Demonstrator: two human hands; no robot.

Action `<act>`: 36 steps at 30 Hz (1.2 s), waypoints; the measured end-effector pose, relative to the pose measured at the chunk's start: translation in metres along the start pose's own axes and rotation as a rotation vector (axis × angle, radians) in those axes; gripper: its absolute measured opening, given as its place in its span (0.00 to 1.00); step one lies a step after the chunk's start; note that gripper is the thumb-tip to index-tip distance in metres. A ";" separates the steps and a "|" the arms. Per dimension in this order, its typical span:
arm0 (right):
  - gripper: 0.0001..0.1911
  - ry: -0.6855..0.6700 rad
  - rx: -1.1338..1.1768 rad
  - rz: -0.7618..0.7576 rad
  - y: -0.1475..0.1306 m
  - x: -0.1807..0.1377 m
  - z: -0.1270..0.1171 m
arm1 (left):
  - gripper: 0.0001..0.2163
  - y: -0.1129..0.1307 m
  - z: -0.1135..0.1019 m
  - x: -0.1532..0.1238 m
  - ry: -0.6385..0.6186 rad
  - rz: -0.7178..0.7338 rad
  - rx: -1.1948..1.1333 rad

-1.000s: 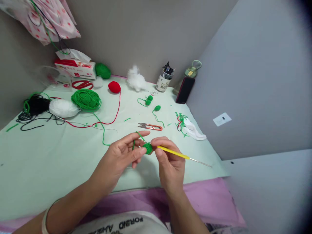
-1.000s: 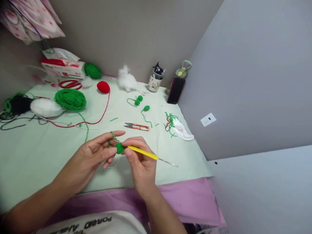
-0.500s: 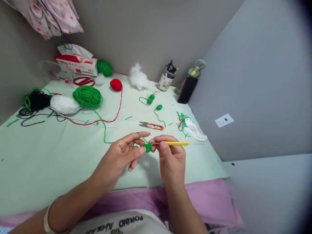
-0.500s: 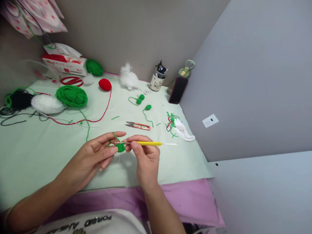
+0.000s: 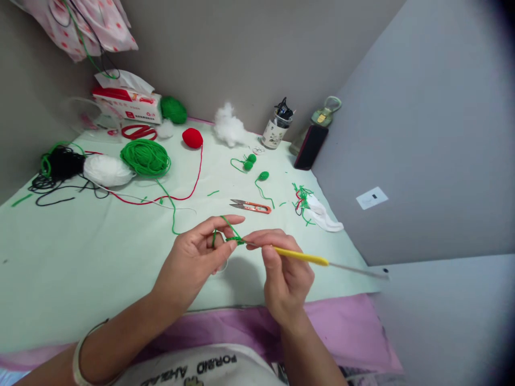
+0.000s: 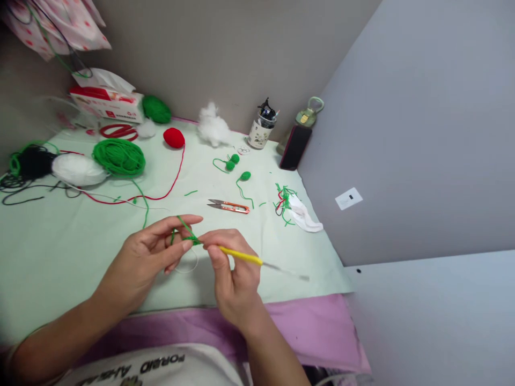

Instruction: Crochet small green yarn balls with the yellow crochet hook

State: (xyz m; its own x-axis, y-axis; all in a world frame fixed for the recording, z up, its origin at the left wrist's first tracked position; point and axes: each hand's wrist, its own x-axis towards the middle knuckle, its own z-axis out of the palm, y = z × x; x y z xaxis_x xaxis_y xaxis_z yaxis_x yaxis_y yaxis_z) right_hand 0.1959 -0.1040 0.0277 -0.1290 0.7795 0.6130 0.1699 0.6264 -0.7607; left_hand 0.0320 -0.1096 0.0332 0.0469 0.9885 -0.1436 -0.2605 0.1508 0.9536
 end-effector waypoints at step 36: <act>0.19 0.057 -0.299 -0.206 0.014 -0.008 0.008 | 0.17 -0.004 0.009 0.004 -0.124 -0.247 -0.412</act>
State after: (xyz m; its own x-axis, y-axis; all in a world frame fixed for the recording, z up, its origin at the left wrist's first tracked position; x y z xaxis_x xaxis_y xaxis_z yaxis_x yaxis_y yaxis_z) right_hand 0.1920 -0.1019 0.0103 -0.1372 0.6306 0.7638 0.4250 0.7340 -0.5297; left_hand 0.0423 -0.1064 0.0312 0.2633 0.9182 -0.2958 -0.5857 0.3958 0.7073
